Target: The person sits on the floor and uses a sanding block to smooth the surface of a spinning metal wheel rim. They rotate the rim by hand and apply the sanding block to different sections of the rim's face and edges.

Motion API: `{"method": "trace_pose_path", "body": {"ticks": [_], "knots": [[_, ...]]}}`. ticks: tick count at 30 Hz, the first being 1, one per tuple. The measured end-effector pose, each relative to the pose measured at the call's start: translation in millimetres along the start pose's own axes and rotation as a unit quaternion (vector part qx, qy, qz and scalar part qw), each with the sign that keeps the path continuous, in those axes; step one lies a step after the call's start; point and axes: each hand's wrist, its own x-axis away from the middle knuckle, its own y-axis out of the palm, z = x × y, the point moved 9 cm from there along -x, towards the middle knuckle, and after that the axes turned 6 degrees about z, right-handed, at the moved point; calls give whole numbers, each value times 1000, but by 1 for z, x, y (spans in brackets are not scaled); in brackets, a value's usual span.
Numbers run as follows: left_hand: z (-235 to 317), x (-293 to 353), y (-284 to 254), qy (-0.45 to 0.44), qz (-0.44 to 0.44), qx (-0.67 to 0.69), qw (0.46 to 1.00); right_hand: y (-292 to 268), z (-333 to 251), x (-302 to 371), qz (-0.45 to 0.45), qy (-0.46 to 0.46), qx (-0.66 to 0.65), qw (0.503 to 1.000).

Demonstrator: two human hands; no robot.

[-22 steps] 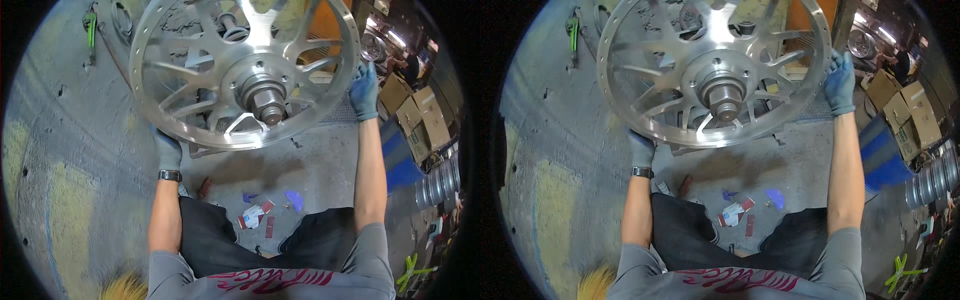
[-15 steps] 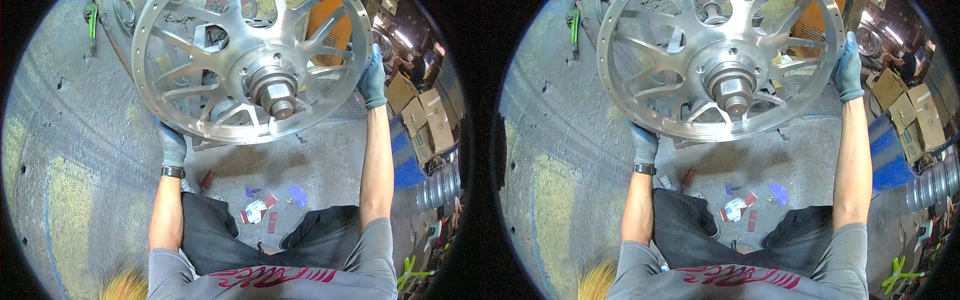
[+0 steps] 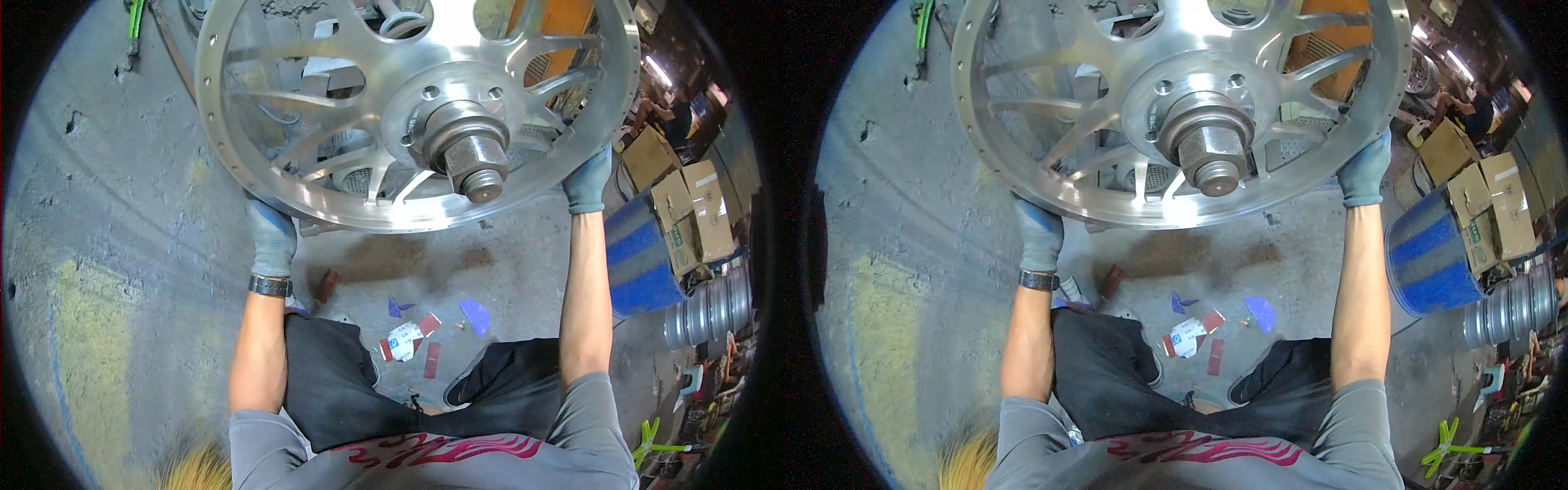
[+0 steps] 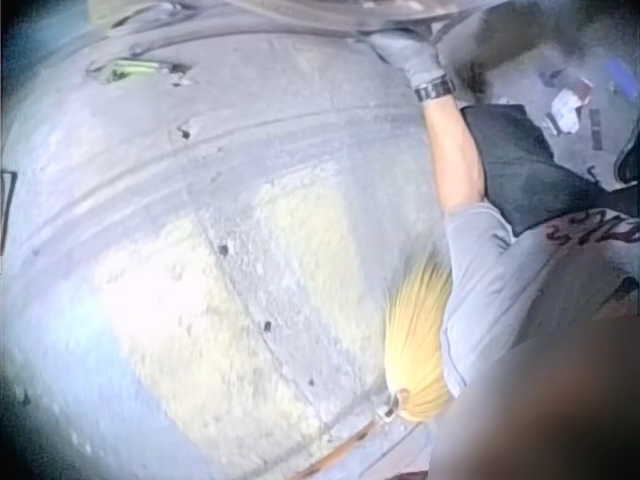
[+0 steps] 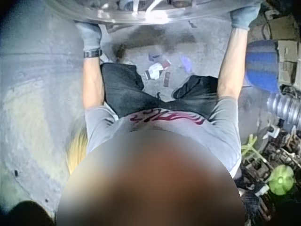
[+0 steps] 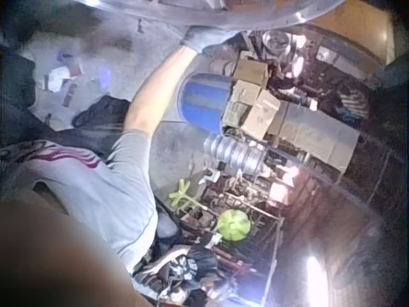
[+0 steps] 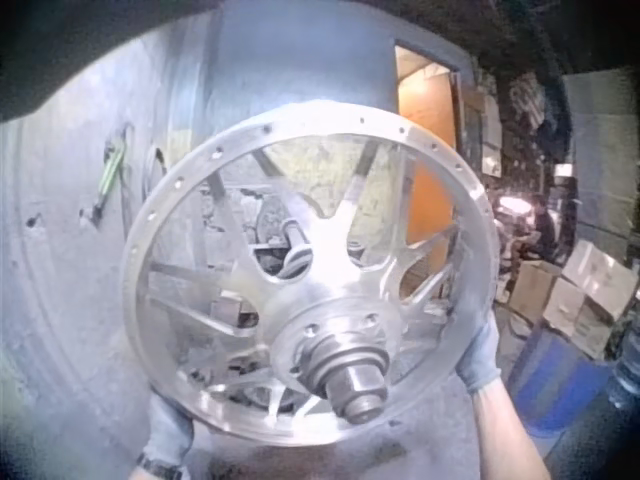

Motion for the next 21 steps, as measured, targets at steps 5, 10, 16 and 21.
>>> {"method": "trace_pose_path", "body": {"ticks": [5, 10, 16, 21], "knots": [[14, 3, -7, 99, -5, -72, 992, -7, 49, 33, 70, 86, -109, 988], [21, 12, 10, 49, -25, -14, 998, -25, 96, 54, 82, 114, -133, 981], [24, 18, 13, 63, 11, -33, 997, -54, 141, 56, -21, 122, -171, 977], [17, 13, 6, 72, -11, -64, 995, -43, 134, 67, 39, 149, -211, 965]]}}
